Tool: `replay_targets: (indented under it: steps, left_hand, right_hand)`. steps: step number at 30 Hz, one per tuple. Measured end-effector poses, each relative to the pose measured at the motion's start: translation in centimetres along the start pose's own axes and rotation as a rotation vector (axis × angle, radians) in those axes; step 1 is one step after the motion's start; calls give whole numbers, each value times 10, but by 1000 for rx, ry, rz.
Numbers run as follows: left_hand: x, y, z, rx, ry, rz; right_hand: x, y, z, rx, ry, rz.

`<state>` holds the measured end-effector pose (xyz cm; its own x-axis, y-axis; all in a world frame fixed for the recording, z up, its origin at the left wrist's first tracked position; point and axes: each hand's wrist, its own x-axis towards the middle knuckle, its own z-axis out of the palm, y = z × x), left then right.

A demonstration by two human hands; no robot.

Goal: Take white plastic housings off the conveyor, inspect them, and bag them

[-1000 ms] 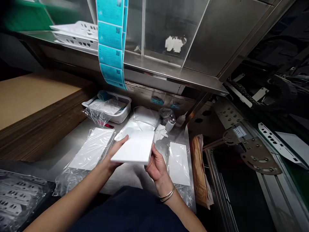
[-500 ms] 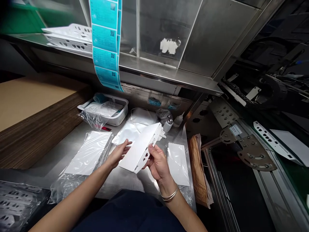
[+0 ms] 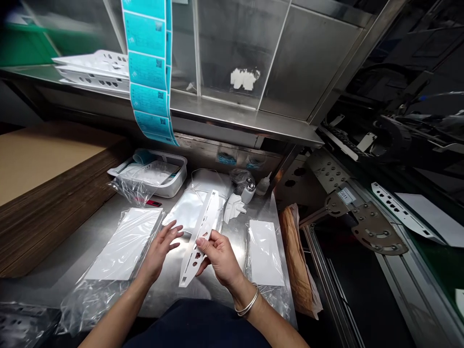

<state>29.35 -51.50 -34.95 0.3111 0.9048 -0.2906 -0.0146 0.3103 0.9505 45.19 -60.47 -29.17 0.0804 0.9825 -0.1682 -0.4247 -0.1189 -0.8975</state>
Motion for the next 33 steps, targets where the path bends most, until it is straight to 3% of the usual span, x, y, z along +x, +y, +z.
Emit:
replay_targets:
  steps: [4, 8, 10, 13, 15, 18, 19, 21, 23, 26, 29, 33]
  left_hand:
    - [-11, 0, 11, 16, -124, 133]
    - [-19, 1, 22, 4, -355, 234]
    - [-23, -1, 24, -50, -430, 176]
    - [-23, -6, 20, -327, -458, -49]
    - [-21, -9, 15, -648, -474, -128]
    - [-22, -5, 7, -999, -571, -80]
    - [-23, -2, 4, -1045, -605, -56]
    - [-24, 4, 0, -1080, -618, -42]
    - [-26, 8, -4, -1098, -582, -40]
    - [-30, 10, -8, -1121, -539, -39]
    - [-35, 11, -12, -1141, -510, -46]
    - [-37, 9, -18, -1141, -436, -35]
  right_hand:
    - [2, 0, -1, -16, -44, 2]
    - [1, 6, 4, -48, -81, 11]
    - [5, 10, 7, -66, -81, 19]
    - [20, 7, -3, -163, -169, 88]
    - [35, -2, -26, -348, -116, 57]
    - [60, -11, -70, -841, 214, -189]
    - [69, -9, -82, -1034, 266, -250]
    - [87, 4, -93, -1356, 205, -293]
    - [100, 25, -85, -1588, 53, -324]
    - [105, 55, -56, -1833, -129, -316]
    - [105, 69, -30, -1986, -185, -189]
    - [107, 70, -18, -2023, -250, -133]
